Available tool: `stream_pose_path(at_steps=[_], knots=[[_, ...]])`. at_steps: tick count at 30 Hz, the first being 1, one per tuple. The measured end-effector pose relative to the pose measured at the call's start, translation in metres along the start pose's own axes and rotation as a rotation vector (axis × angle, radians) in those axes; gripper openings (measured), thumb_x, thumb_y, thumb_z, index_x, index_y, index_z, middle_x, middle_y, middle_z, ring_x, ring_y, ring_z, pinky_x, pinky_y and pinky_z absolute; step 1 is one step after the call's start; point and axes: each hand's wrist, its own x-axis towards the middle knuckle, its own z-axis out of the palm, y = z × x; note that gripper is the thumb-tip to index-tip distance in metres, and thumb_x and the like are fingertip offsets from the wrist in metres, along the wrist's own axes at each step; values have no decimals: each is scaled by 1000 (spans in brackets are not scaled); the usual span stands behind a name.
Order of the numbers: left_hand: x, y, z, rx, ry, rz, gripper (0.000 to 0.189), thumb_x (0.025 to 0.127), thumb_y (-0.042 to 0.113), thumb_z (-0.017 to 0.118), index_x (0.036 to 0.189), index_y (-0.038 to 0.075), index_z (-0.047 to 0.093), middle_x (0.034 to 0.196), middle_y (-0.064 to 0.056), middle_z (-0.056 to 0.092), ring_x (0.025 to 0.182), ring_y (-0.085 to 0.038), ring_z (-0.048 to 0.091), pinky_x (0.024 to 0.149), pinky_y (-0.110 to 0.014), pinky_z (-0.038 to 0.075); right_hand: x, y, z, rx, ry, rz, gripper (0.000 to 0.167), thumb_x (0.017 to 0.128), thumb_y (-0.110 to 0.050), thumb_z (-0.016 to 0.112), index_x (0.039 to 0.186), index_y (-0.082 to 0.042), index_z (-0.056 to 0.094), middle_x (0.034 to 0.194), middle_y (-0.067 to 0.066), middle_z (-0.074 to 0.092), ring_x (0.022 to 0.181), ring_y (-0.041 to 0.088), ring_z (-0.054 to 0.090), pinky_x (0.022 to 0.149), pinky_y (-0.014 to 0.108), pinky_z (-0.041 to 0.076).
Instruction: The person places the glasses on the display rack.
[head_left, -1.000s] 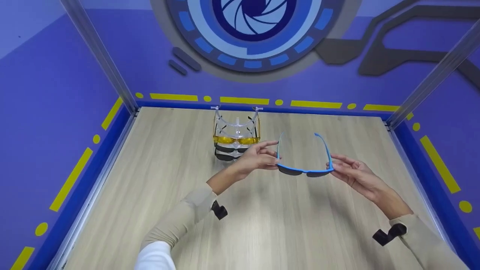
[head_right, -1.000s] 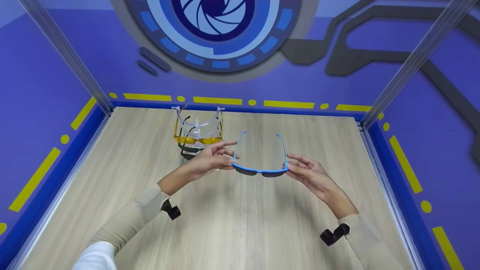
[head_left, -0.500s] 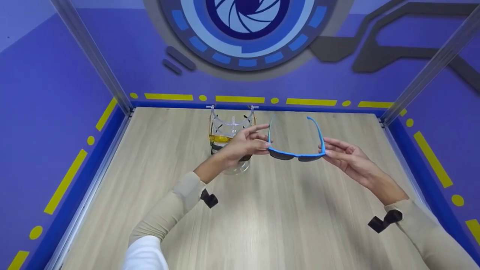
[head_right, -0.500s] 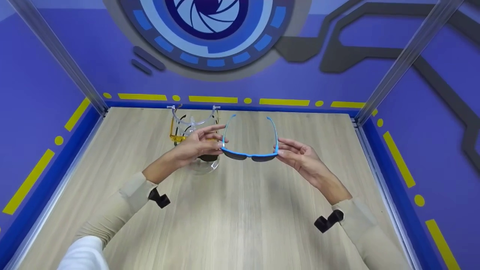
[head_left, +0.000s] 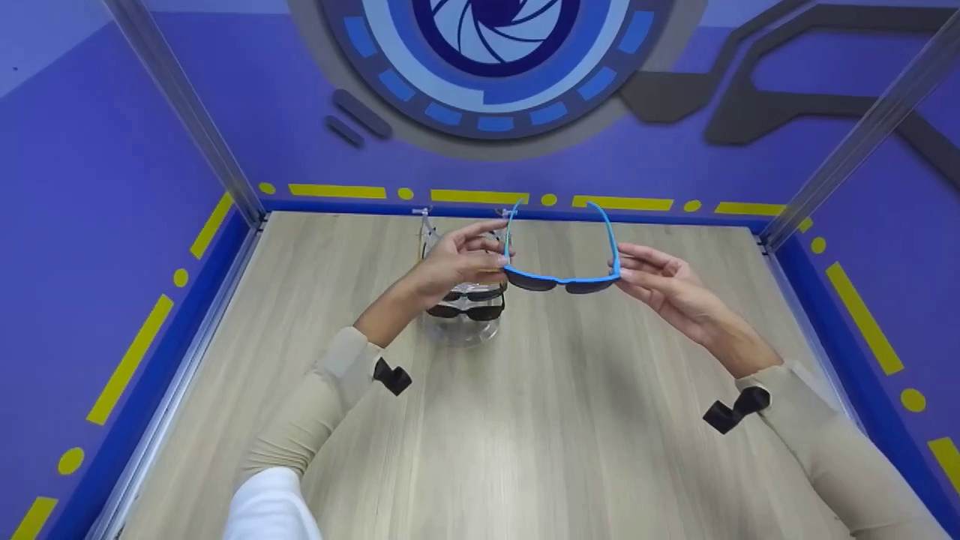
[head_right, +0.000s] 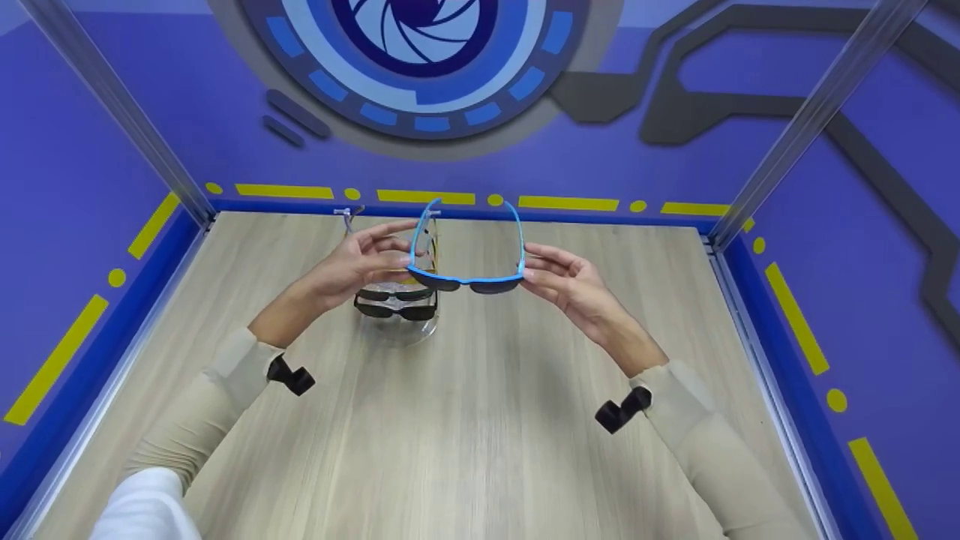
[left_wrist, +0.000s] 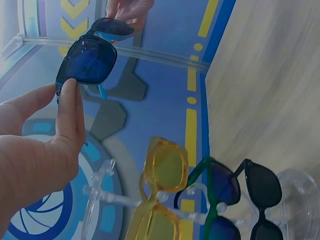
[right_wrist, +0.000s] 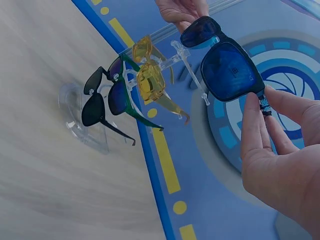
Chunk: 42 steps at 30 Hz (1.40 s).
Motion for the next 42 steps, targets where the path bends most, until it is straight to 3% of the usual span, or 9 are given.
stream_pose_path(at_steps=[13,23,31,42], knots=[[-23,17,-48,36,41,15,63,96,-1,65,154,11,43,114,-7,63,94,-15,71,89,-33,63,36,8,43,9,-7,39,34,96,7,64,126,-9,65,109,4,74,101,14,72,100,30,58],[-32,18,-74,74,69,-11,67,96,-1,67,156,10,41,114,-6,64,99,-14,72,92,-35,62,59,19,63,1,8,70,37,95,7,65,129,-7,62,107,3,74,98,13,72,98,29,59],[-35,21,-88,72,86,-8,68,96,-2,67,157,7,38,110,-3,66,95,-16,72,90,-35,63,75,28,71,-14,3,86,54,97,7,61,148,3,43,108,2,72,98,13,72,97,28,59],[-29,17,-101,88,186,-18,63,95,-2,67,153,8,44,115,-4,67,97,-14,73,92,-32,62,94,37,78,9,47,101,53,96,5,63,146,1,47,110,3,73,101,13,72,97,26,59]])
